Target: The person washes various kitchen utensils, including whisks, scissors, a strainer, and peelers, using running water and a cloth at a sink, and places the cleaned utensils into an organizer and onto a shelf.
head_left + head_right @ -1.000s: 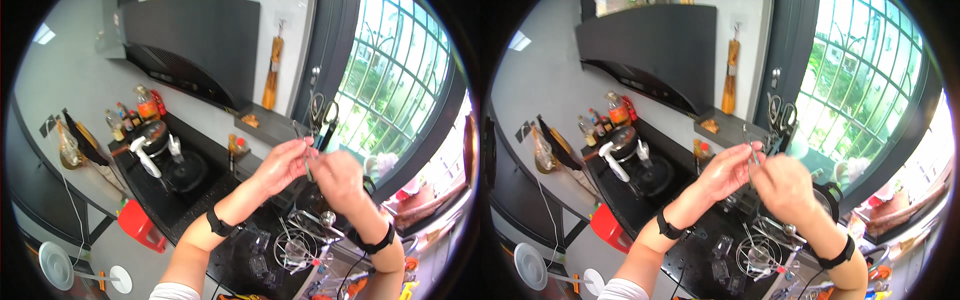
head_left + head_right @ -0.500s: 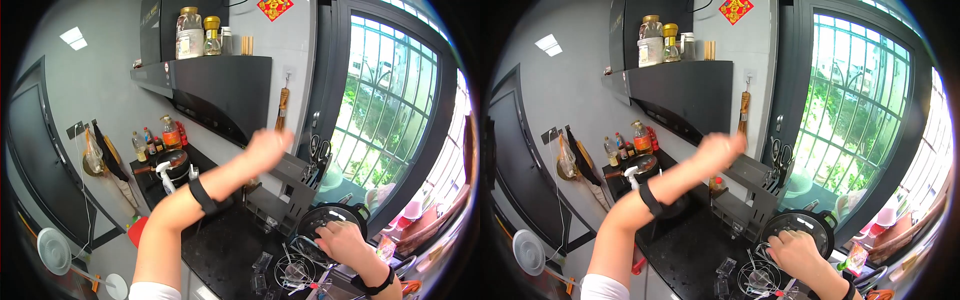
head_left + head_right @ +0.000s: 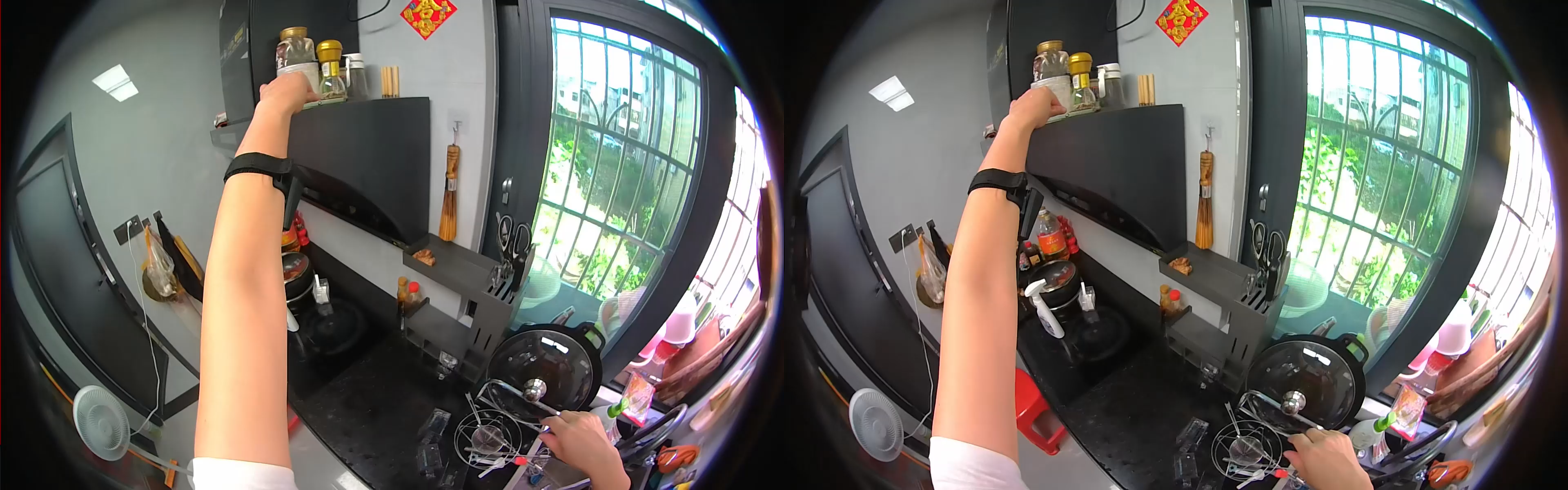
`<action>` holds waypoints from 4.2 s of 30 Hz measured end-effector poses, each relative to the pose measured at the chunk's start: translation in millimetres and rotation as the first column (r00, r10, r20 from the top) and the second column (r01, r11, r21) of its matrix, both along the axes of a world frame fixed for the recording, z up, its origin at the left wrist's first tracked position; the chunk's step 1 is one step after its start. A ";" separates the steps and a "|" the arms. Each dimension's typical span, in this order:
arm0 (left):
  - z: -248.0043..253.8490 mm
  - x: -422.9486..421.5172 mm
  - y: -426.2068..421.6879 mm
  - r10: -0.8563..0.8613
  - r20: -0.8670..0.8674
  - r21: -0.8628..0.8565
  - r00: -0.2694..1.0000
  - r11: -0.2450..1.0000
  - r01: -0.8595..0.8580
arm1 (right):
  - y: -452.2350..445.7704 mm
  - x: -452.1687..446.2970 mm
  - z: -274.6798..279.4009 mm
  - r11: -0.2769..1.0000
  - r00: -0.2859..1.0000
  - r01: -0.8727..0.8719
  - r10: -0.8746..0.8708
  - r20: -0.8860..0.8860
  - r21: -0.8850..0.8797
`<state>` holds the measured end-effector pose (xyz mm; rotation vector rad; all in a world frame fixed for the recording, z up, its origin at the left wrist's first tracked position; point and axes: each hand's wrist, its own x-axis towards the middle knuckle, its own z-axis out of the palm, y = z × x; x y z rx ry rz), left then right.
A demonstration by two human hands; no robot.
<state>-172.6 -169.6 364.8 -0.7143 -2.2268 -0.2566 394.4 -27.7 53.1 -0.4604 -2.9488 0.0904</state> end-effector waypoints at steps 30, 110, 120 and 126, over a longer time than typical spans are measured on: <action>-649.5 506.1 52.5 -0.371 0.911 0.031 0.179 0.495 0.868 | -13.2 98.8 -357.0 0.742 0.925 0.303 -0.380 -0.002 -0.598; -524.0 770.0 144.9 -0.629 0.777 0.162 -0.001 0.198 0.967 | 46.3 373.6 -324.0 -0.231 0.304 -0.128 -0.935 0.184 -0.964; -626.0 746.0 222.7 -0.229 0.809 0.446 -0.542 0.839 0.311 | 78.8 475.8 -435.7 -0.409 0.112 -0.034 -0.908 0.403 -0.912; -658.1 746.2 259.1 -0.491 0.607 0.525 -0.625 0.838 -0.148 | 84.1 454.5 -508.9 -0.499 0.232 0.272 -0.796 0.559 -0.823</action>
